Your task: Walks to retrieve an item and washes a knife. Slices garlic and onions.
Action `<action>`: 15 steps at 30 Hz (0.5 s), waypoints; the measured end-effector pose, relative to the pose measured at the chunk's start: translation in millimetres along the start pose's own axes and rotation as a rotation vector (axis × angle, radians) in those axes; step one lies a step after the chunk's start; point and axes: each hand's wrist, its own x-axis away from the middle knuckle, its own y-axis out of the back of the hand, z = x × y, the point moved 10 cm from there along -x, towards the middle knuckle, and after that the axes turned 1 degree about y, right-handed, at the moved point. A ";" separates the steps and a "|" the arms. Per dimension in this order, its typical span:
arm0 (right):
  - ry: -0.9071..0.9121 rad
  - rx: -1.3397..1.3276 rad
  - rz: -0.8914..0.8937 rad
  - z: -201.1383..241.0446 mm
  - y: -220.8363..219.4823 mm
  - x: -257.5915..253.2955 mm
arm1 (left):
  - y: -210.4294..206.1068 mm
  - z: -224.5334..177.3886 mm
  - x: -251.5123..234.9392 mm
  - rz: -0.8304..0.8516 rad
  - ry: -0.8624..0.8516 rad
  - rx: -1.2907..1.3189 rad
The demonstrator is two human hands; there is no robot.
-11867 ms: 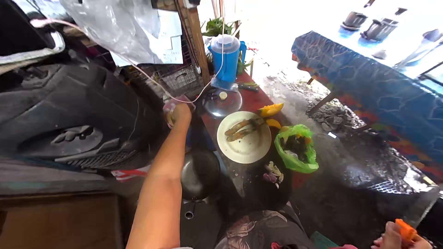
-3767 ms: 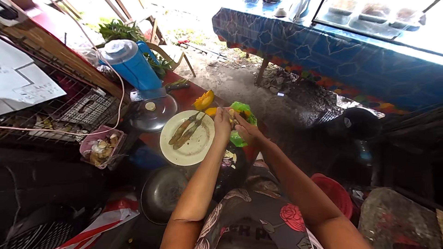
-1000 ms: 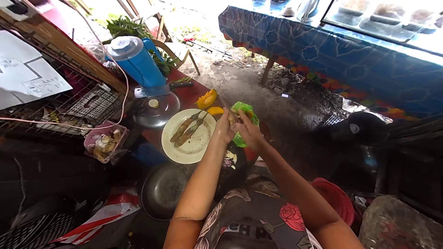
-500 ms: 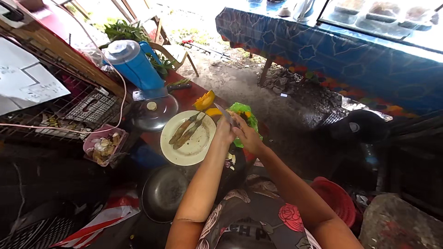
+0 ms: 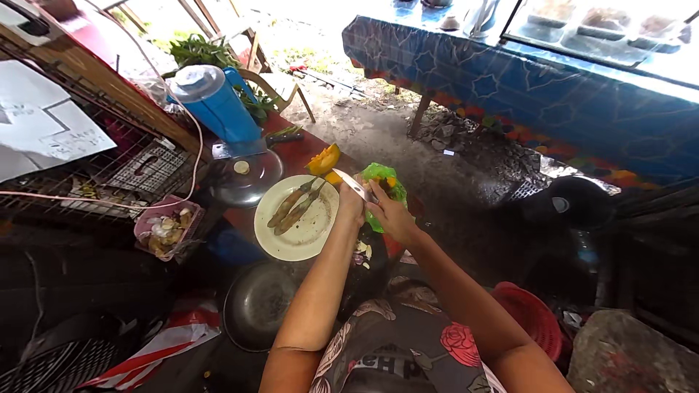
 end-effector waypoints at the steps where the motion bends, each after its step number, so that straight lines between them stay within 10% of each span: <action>1: -0.008 0.027 -0.017 1.1 -0.4 -0.4 | 0.8 1.1 -0.7 -0.023 -0.009 0.026; 15: -0.060 -0.222 0.028 3.9 -0.9 0.0 | 2.1 13.0 2.5 -0.082 -0.029 0.168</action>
